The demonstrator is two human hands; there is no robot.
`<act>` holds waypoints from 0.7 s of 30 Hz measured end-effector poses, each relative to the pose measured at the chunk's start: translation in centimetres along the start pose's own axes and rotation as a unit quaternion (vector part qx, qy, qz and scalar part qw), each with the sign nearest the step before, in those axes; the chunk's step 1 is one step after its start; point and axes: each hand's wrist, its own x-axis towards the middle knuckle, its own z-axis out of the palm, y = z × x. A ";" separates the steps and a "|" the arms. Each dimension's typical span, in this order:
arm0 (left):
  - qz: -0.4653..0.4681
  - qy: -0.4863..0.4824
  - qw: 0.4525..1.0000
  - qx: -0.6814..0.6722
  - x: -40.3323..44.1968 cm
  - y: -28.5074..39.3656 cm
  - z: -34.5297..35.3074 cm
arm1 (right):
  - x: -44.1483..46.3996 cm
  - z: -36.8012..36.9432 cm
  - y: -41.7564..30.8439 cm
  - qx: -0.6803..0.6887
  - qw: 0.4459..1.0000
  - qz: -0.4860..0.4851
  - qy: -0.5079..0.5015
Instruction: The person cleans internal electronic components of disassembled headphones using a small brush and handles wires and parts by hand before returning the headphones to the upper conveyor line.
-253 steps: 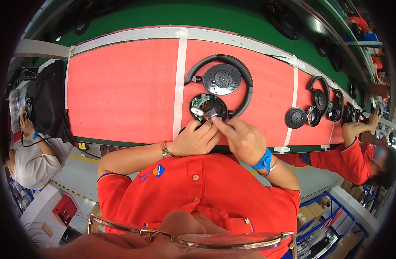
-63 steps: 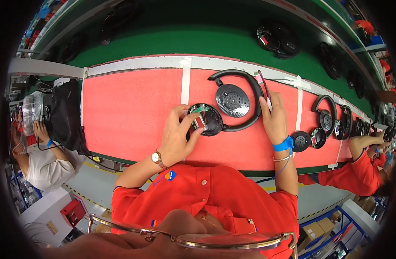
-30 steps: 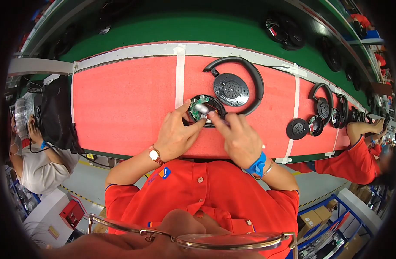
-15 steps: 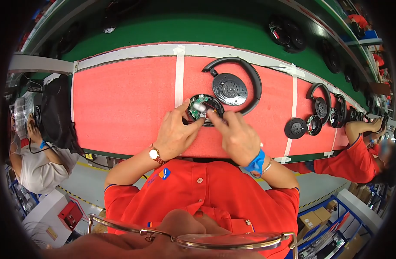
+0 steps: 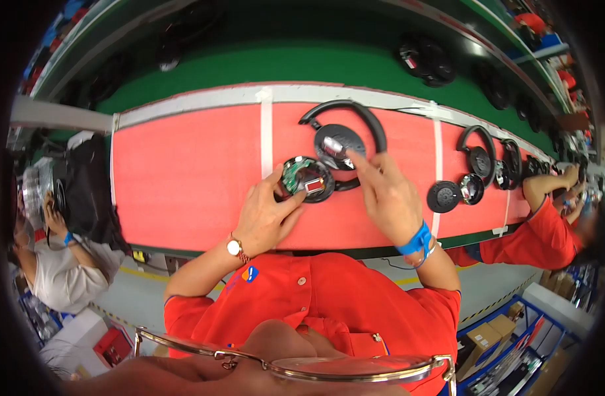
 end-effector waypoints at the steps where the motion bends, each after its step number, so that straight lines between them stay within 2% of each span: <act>1: 0.023 0.005 1.000 -0.002 0.0 0.1 -0.3 | 1.0 -0.3 0.6 0.026 0.998 0.008 0.058; 3: -0.003 -0.046 0.999 -0.005 0.0 0.5 -0.7 | 2.8 -0.7 3.3 0.084 0.984 0.027 0.152; 4: -0.002 -0.060 0.998 0.010 -0.1 0.6 -1.0 | 3.8 -0.2 5.5 0.024 0.989 0.017 0.145; 5: -0.004 -0.075 0.997 0.027 -0.3 0.6 -1.2 | 4.8 1.1 8.1 0.055 0.986 -0.025 0.154; 6: 0.002 -0.083 0.996 0.029 -0.8 0.4 -1.4 | 5.4 0.5 8.3 0.214 0.974 0.070 0.016; 7: 0.004 -0.091 0.995 0.032 -1.1 0.2 -1.5 | 5.9 1.2 9.4 0.149 0.989 0.008 0.017; 8: 0.026 -0.086 0.996 0.027 -1.6 0.1 -1.6 | 6.3 0.7 9.1 0.145 0.988 0.047 -0.025; 9: 0.010 -0.065 0.998 0.021 -2.0 0.0 -1.9 | 6.5 0.6 9.4 0.119 0.990 0.056 -0.052; 11: -0.001 -0.044 0.999 0.009 -2.3 0.0 -2.6 | 6.8 0.7 9.7 0.136 0.988 0.044 -0.054; 13: -0.073 -0.035 0.996 0.039 -2.9 -0.2 -3.4 | 6.9 1.2 10.4 0.147 0.988 0.046 -0.034; 15: -0.078 -0.006 0.997 0.023 -3.4 -1.1 -2.9 | 7.3 0.8 10.2 0.161 0.986 0.038 -0.020; 17: -0.109 0.006 0.994 0.016 -2.9 -1.2 -3.2 | 7.5 -1.3 9.2 0.348 0.911 0.189 -0.117; 18: -0.111 0.008 0.994 0.019 -2.3 -1.3 -3.3 | 7.6 -1.4 9.6 0.425 0.875 0.190 -0.131; 19: -0.121 0.028 0.992 -0.004 -1.3 -1.7 -3.5 | 7.9 -1.7 9.7 0.427 0.875 0.186 -0.132; 21: -0.124 0.068 0.990 -0.018 1.2 -2.6 -3.9 | 8.6 -2.0 9.7 0.520 0.840 0.132 -0.081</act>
